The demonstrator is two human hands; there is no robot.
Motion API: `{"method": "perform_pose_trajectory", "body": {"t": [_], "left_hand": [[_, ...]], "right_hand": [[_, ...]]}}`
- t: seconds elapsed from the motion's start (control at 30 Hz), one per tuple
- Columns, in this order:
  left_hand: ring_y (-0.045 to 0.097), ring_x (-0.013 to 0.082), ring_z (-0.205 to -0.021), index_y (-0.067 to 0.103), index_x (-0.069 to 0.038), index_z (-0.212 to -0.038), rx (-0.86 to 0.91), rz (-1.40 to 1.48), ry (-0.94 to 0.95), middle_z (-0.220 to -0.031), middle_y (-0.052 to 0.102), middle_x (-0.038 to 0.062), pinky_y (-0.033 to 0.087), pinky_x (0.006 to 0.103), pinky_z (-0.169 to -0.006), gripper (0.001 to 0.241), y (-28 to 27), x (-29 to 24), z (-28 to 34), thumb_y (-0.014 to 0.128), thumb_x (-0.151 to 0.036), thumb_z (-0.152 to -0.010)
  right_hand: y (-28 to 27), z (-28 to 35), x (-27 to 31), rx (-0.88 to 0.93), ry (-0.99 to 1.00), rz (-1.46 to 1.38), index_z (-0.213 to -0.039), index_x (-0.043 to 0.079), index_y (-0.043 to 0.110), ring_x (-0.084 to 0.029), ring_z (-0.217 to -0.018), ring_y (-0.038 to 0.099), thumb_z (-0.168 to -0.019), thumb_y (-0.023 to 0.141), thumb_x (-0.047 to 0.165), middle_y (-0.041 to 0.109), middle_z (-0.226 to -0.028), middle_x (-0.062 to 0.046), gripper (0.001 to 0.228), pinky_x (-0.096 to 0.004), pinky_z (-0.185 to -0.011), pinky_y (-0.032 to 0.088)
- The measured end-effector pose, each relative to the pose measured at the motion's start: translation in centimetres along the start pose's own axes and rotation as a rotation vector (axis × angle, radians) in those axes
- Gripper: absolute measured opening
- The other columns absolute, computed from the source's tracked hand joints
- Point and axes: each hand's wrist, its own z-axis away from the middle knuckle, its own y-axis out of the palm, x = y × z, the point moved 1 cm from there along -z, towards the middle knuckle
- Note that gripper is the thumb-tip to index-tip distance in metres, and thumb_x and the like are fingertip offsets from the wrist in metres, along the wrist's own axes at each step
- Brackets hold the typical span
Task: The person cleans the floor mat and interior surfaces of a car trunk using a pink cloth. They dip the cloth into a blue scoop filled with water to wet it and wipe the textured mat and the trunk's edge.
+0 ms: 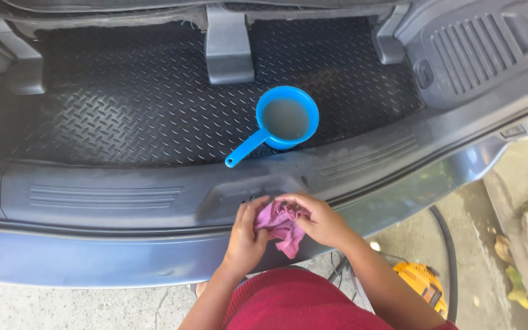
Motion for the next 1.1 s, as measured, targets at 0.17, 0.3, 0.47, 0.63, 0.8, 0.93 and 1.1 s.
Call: {"method": "perform_pose_trajectory", "body": {"t": [0.17,0.3,0.47,0.63,0.8,0.93,1.1], "left_hand": [[0.064,0.0389,-0.113,0.062,-0.007,-0.129,-0.083,-0.194,0.120,-0.121,0.056,0.013,0.056,0.0442,-0.099,0.064,-4.8,2.7,1.1,0.048,0.016,-0.071],[0.076,0.0309,-0.084,0.069,-0.022,-0.113,-0.085,-0.283,-0.174,-0.089,0.077,0.004,0.061,0.0435,-0.080,0.039,-10.7,5.4,2.3,0.051,-0.003,-0.085],[0.076,0.0347,-0.087,0.069,-0.024,-0.122,-0.044,-0.138,-0.243,-0.082,0.078,0.009,0.059,0.0473,-0.084,0.043,-18.8,2.5,2.3,0.054,-0.007,-0.086],[0.067,0.0280,-0.107,0.069,-0.014,-0.121,-0.117,-0.349,0.051,-0.103,0.069,0.004,0.053,0.0431,-0.099,0.033,-25.8,8.8,0.6,0.063,-0.002,-0.091],[0.057,0.0260,-0.113,0.064,-0.017,-0.120,-0.138,-0.646,0.239,-0.115,0.056,0.002,0.048,0.0425,-0.098,0.028,-27.1,13.7,-2.8,0.062,-0.007,-0.094],[0.053,0.0250,-0.117,0.058,-0.021,-0.115,-0.300,-1.032,0.358,-0.116,0.051,0.002,0.043,0.0422,-0.097,0.023,-25.4,15.6,-3.4,0.059,-0.022,-0.092],[0.054,0.0247,-0.114,0.056,-0.021,-0.111,-0.313,-1.045,0.348,-0.114,0.051,0.003,0.043,0.0405,-0.095,0.021,-25.3,15.4,-3.3,0.057,-0.024,-0.091]], "right_hand": [[4.3,-0.8,-3.6,-0.359,-0.029,0.526,-0.112,0.018,0.073,-0.029,-0.092,0.074,-0.088,0.053,0.004,0.074,-0.100,-0.005,0.034,-0.040,-0.079,0.060],[7.9,-2.3,-4.7,-0.528,0.330,0.176,-0.080,0.020,0.074,-0.021,-0.059,0.071,-0.087,0.055,0.013,0.067,-0.052,-0.001,0.021,-0.032,-0.059,0.055],[10.5,-3.0,0.0,-0.758,0.250,-0.724,-0.064,0.005,0.067,-0.021,-0.057,0.054,-0.066,0.055,-0.002,0.053,-0.061,-0.005,0.014,-0.037,-0.058,0.048],[12.0,-0.1,6.0,-0.826,-0.017,-0.727,-0.090,0.001,0.071,-0.029,-0.086,0.069,-0.086,0.061,0.005,0.065,-0.085,-0.013,0.011,-0.044,-0.080,0.056],[18.3,-5.0,6.6,-0.635,-0.120,0.332,-0.092,0.003,0.077,-0.041,-0.115,0.063,-0.095,0.068,0.026,0.070,-0.108,-0.023,0.025,-0.050,-0.099,0.048],[25.5,-7.8,1.5,-0.424,0.165,0.705,-0.126,0.000,0.066,-0.046,-0.101,0.068,-0.102,0.049,0.047,0.070,-0.114,-0.026,0.056,-0.059,-0.094,0.047],[21.7,-10.5,4.7,-0.232,0.465,0.876,-0.128,0.002,0.066,-0.042,-0.108,0.070,-0.106,0.025,0.058,0.072,-0.120,-0.023,0.073,-0.055,-0.104,0.039]]}}
